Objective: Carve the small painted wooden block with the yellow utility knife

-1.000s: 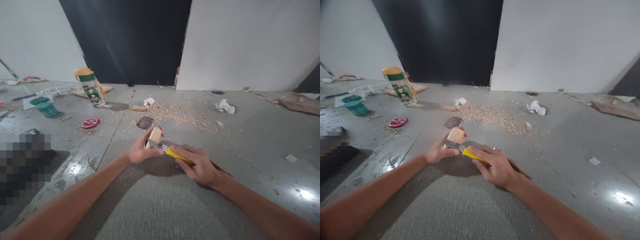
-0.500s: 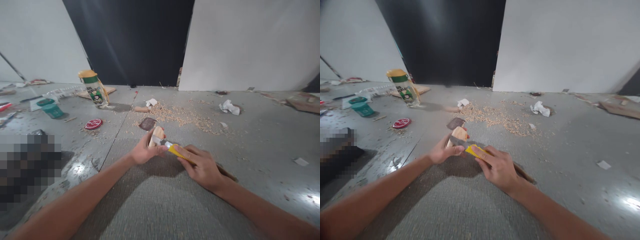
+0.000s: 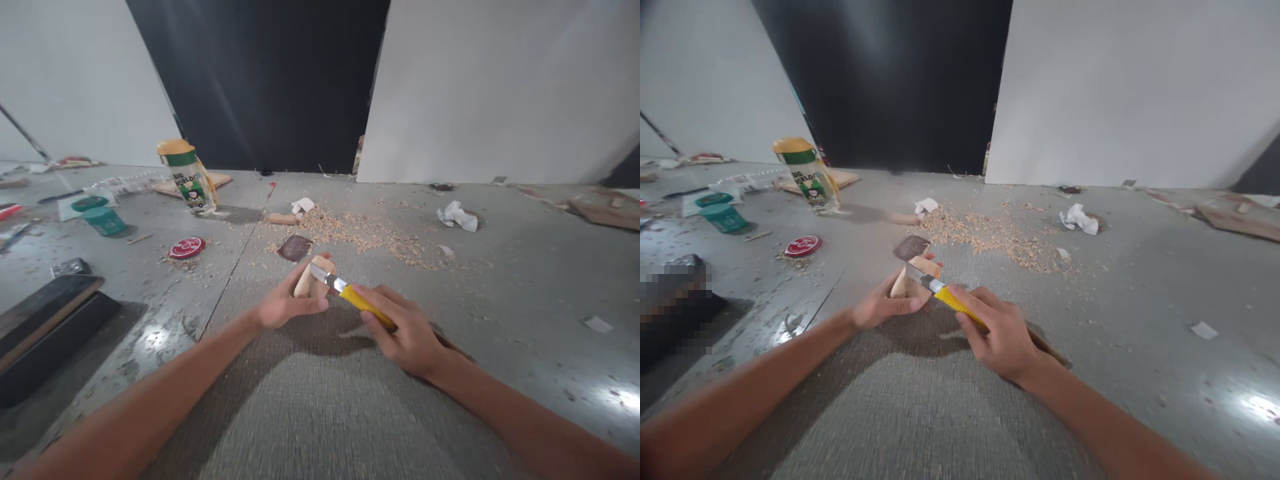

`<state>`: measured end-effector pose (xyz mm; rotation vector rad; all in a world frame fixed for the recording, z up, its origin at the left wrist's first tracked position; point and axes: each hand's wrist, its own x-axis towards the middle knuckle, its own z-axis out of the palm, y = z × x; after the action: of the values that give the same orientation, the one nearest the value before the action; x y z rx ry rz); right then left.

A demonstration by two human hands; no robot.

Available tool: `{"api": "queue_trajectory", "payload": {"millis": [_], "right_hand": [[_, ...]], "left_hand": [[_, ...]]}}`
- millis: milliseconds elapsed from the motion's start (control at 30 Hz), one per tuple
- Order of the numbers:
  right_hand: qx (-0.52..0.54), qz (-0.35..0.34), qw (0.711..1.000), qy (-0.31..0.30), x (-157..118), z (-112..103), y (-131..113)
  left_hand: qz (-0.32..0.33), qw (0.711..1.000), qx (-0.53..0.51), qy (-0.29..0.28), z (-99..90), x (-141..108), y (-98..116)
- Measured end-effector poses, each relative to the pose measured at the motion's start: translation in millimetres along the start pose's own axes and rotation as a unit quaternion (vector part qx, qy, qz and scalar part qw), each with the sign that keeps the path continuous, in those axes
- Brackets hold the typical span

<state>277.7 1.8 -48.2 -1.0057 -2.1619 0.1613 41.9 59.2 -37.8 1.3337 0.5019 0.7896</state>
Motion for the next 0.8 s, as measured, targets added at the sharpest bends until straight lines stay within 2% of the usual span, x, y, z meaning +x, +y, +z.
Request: {"api": "queue_trajectory", "payload": {"millis": [100,267,567,800], "right_hand": [[0.01,0.002,1.0,-0.006,1.0,-0.3,-0.3],[0.012,-0.016,0.999,-0.028,2.7,-1.6,-1.9],[0.041,-0.031,0.998,-0.033,1.4,-3.0,0.2],[0.0,-0.011,0.999,-0.033,-0.6,1.1,1.0]], "left_hand": [[-0.009,1.0,0.0,-0.002,-0.2,-0.5,0.9],[-0.01,0.999,0.031,0.043,5.1,-0.6,-0.7],[0.016,0.992,0.123,0.039,2.4,-2.8,-4.1],[0.033,0.987,0.14,0.064,7.9,-1.5,-2.2]]}}
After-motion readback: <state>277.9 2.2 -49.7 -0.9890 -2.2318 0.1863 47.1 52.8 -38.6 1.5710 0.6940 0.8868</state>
